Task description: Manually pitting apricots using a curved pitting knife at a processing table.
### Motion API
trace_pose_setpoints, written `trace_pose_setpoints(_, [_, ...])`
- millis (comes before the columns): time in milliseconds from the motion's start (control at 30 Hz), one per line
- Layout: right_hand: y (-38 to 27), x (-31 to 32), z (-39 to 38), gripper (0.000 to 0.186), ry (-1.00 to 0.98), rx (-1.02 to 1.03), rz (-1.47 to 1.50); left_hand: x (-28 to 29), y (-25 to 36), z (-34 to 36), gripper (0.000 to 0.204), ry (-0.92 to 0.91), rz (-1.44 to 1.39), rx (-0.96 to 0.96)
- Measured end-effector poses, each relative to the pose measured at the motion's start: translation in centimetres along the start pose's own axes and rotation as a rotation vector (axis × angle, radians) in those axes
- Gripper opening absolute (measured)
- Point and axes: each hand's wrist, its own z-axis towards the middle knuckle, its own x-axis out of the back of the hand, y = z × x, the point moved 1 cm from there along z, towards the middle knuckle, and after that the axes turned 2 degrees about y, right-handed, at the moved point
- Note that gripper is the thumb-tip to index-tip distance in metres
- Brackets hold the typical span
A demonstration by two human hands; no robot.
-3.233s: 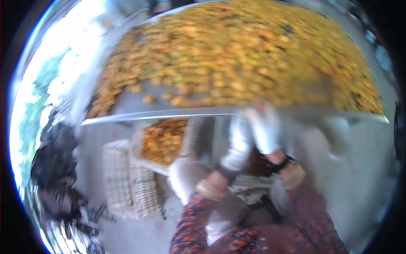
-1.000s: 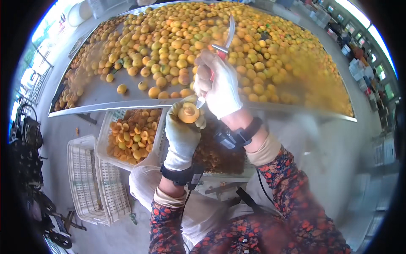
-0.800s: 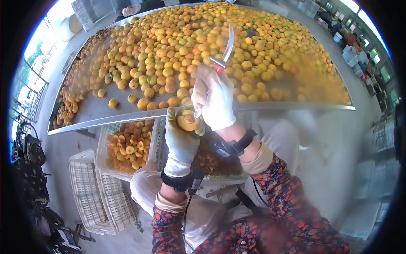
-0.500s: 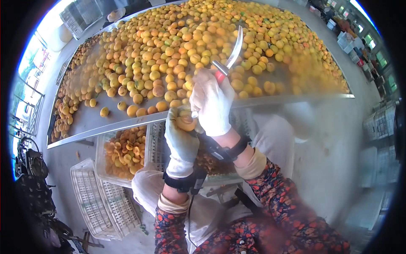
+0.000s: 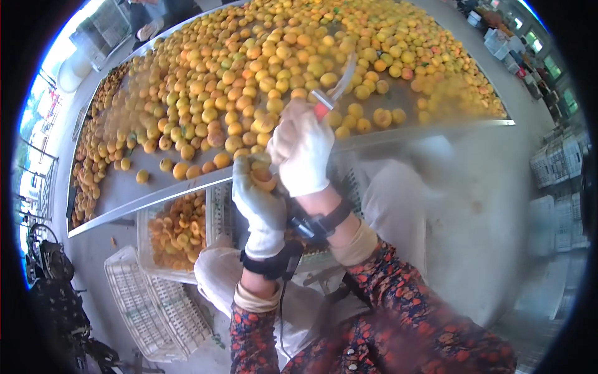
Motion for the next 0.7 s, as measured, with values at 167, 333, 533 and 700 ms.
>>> trace_pose_setpoints(167, [0.6, -1.0, -0.2, 0.033, 0.155, -0.029, -0.158, 0.6, -1.3, 0.2, 0.019, 0.025, -0.321, 0.395])
trace_pose_setpoints(333, [1.0, -0.3, 0.1, 0.032, 0.205, -0.175, -0.019, 1.6, -2.4, 0.9, 0.032, -0.019, -0.758, 0.69])
trace_pose_setpoints(533, [1.1, -1.8, -0.6, 0.032, 0.209, -0.08, -0.17, 0.6, -2.8, 0.0, 0.014, 0.041, -0.478, 0.404])
trace_pose_setpoints(700, [0.7, -2.0, -0.8, 0.029, 0.202, -0.076, -0.139, 0.9, -0.9, 0.5, 0.02, 0.075, -0.278, 0.248])
